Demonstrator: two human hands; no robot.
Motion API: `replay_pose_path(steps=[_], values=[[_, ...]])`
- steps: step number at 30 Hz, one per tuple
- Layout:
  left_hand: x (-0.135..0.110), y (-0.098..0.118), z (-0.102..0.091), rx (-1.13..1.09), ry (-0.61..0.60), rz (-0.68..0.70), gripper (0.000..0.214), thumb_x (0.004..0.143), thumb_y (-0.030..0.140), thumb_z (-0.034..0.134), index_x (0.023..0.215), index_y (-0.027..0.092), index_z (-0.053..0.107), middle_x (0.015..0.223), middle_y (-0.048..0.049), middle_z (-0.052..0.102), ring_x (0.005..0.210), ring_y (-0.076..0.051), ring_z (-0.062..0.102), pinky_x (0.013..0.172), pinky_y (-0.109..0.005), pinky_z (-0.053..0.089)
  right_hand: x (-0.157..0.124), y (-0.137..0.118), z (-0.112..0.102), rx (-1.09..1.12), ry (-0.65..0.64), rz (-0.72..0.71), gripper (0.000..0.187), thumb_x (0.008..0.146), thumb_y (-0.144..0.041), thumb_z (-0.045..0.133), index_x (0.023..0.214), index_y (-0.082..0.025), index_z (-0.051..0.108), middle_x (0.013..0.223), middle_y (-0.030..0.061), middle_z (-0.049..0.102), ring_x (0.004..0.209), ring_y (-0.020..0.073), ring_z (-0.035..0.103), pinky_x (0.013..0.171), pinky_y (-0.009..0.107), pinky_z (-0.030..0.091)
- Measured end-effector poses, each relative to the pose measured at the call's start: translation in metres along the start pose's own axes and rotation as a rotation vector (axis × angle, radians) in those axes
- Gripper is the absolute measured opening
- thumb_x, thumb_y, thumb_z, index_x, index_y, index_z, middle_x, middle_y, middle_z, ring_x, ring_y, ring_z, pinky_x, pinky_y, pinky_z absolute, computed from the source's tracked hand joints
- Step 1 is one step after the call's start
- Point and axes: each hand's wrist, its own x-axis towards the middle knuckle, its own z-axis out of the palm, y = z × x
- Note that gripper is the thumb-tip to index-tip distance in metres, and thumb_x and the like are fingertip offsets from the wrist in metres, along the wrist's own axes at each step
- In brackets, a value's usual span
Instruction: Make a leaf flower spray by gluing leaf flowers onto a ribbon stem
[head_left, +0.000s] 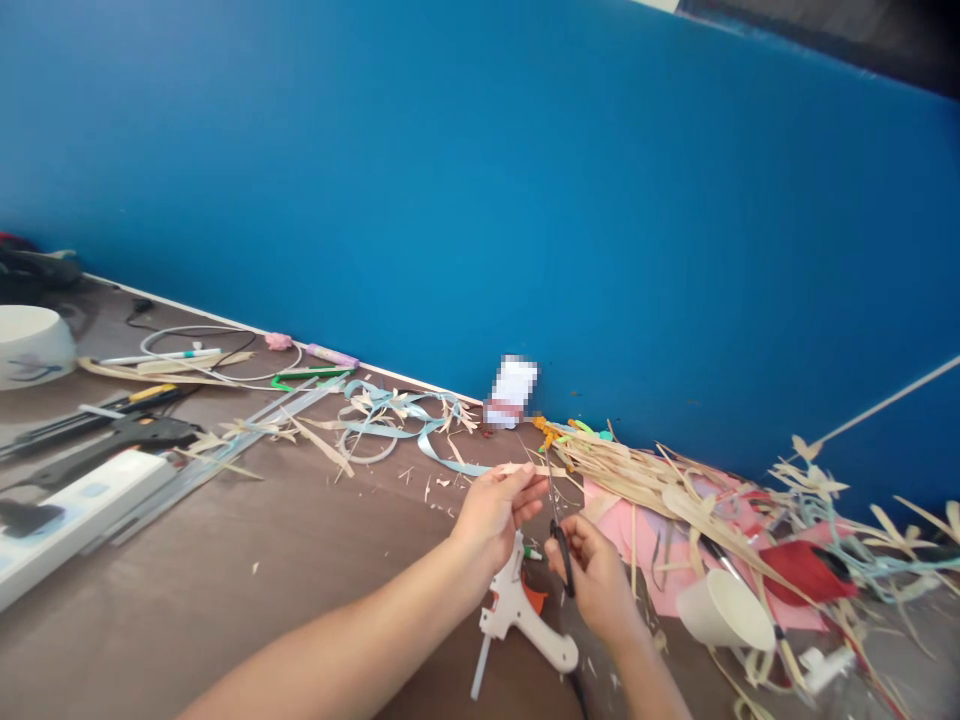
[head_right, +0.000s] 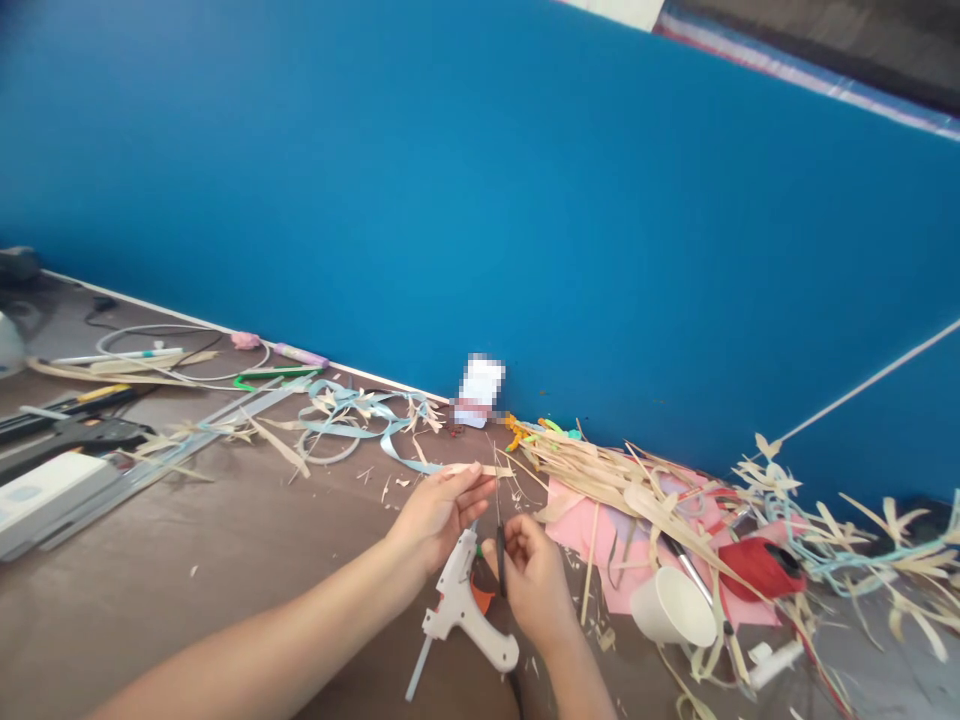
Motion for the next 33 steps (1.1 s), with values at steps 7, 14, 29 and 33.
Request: replay_pose_path(steps=[7, 14, 29, 33], values=[[-0.001, -0.002, 0.001, -0.019, 0.034, 0.003, 0.008, 0.072, 0.014, 0.062, 0.069, 0.013, 0.056, 0.069, -0.0047, 0.066, 0.063, -0.011, 0.064, 0.052, -0.017, 0.047, -0.001, 0.0, 0.003, -0.014, 0.006, -0.023, 0.028, 0.074, -0.039, 0.058, 0.065, -0.02, 0.039, 0.055, -0.0061, 0.037, 0.051, 0.0099, 0.036, 0.048, 0.021, 0.032], [0.002, -0.002, -0.002, -0.022, 0.026, -0.006, 0.006, 0.072, 0.014, 0.063, 0.07, 0.013, 0.057, 0.075, -0.006, 0.067, 0.067, -0.012, 0.064, 0.053, -0.017, 0.047, 0.001, 0.006, 0.006, -0.037, 0.053, -0.037, 0.031, 0.073, -0.042, 0.058, 0.063, -0.02, 0.039, 0.052, -0.0057, 0.04, 0.05, 0.0099, 0.037, 0.047, 0.021, 0.033], [0.015, 0.023, -0.015, 0.715, -0.23, 0.136, 0.01, 0.061, 0.022, 0.064, 0.065, 0.013, 0.061, 0.051, 0.0013, 0.057, 0.045, -0.008, 0.051, 0.047, -0.019, 0.038, 0.004, 0.011, -0.028, 0.12, -0.103, 0.111, 0.03, 0.07, -0.044, 0.061, 0.068, -0.018, 0.046, 0.054, -0.0049, 0.047, 0.052, 0.0102, 0.046, 0.051, 0.021, 0.033], [0.017, 0.031, -0.022, 0.912, -0.358, 0.133, 0.013, 0.065, 0.025, 0.058, 0.059, 0.014, 0.06, 0.048, 0.0032, 0.052, 0.04, -0.007, 0.043, 0.043, -0.018, 0.031, 0.004, 0.016, -0.032, 0.127, -0.179, 0.138, 0.027, 0.068, -0.039, 0.064, 0.066, -0.018, 0.046, 0.054, -0.0068, 0.043, 0.049, 0.0082, 0.042, 0.047, 0.02, 0.029]])
